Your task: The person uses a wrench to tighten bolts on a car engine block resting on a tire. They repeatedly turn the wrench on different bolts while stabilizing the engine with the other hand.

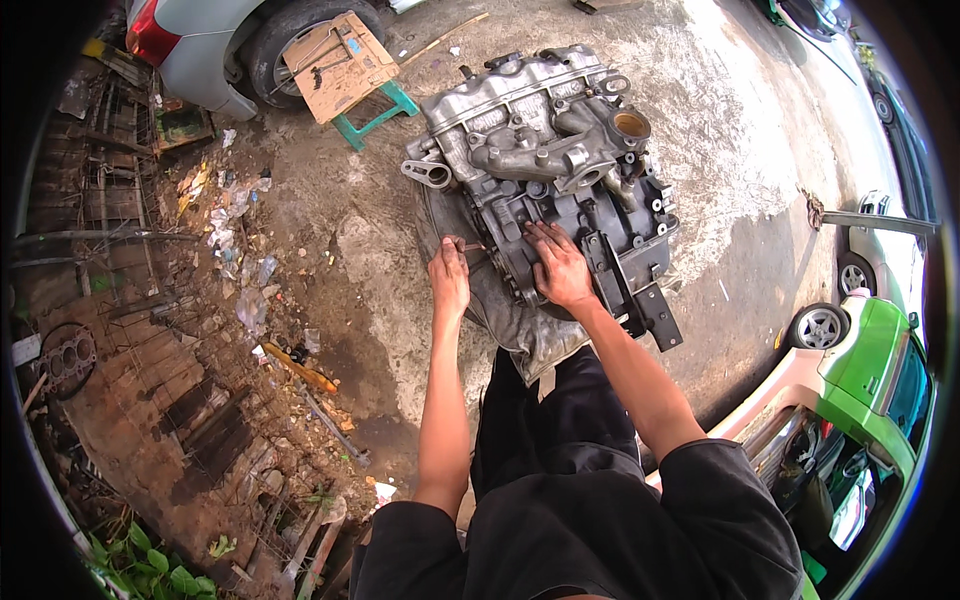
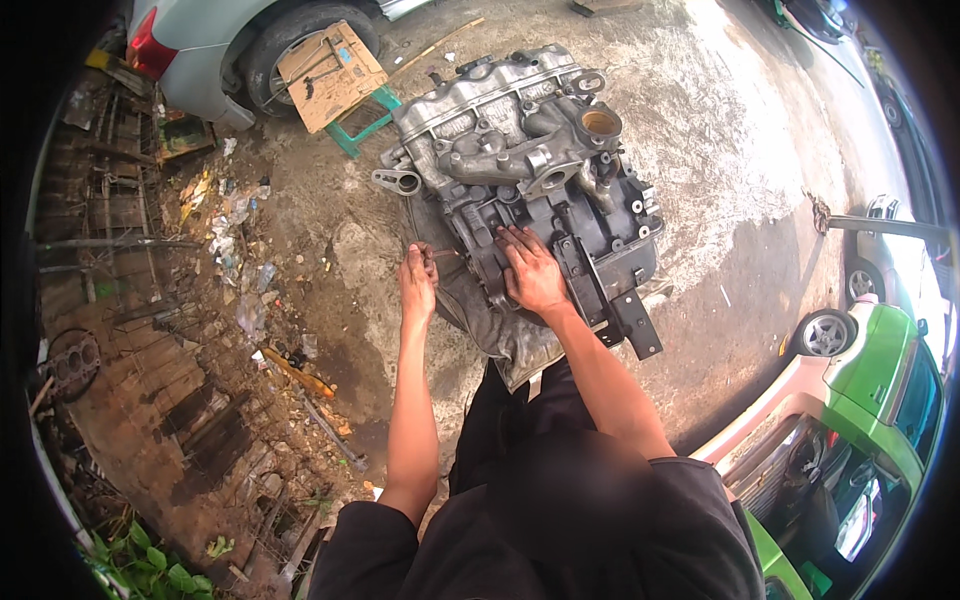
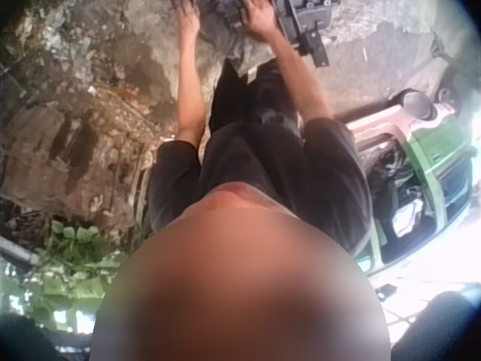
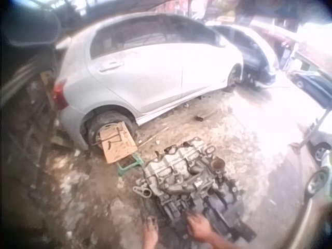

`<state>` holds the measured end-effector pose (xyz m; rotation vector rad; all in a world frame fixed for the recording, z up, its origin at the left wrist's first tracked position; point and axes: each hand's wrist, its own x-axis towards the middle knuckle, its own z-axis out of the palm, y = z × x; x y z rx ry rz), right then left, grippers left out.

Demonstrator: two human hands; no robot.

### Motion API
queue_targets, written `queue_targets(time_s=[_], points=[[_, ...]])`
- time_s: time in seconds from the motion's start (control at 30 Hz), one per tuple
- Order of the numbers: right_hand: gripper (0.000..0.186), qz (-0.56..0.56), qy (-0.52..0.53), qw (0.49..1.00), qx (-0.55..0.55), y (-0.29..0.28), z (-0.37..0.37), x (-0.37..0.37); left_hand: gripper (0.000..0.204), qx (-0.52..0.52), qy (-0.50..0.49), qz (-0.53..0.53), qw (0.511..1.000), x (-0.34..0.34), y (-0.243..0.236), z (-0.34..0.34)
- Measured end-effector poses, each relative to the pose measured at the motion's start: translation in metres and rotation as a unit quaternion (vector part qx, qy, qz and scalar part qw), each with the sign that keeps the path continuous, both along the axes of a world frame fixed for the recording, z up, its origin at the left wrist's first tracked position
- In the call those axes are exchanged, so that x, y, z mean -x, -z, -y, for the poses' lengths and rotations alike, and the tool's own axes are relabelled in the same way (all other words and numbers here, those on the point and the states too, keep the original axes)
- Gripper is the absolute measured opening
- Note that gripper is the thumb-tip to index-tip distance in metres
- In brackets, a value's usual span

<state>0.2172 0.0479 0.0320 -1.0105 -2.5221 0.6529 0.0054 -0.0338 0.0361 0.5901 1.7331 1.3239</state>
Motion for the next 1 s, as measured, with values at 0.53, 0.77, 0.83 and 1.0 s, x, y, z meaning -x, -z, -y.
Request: queue_targets(time_s=[0.53, 0.77, 0.83, 1.0], points=[[0.054, 0.029, 0.006, 0.999, 0.017, -0.005, -0.001, 0.003, 0.070, -0.007, -0.072, -0.284, 0.956, -0.001, -0.007, -0.035], [0.052, 0.027, 0.013, 0.999, 0.022, -0.003, 0.000, 0.004, 0.068, 0.032, -0.037, -0.262, 0.964, -0.001, -0.010, -0.054], [0.052, 0.033, 0.014, 0.999, 0.021, -0.003, -0.001, 0.004, 0.067, 0.035, -0.025, -0.265, 0.963, 0.001, -0.010, -0.058], [0.053, 0.007, 0.008, 1.000, 0.015, -0.006, -0.002, 0.005, 0.066, 0.056, 0.000, -0.271, 0.961, 0.002, -0.011, -0.069]])
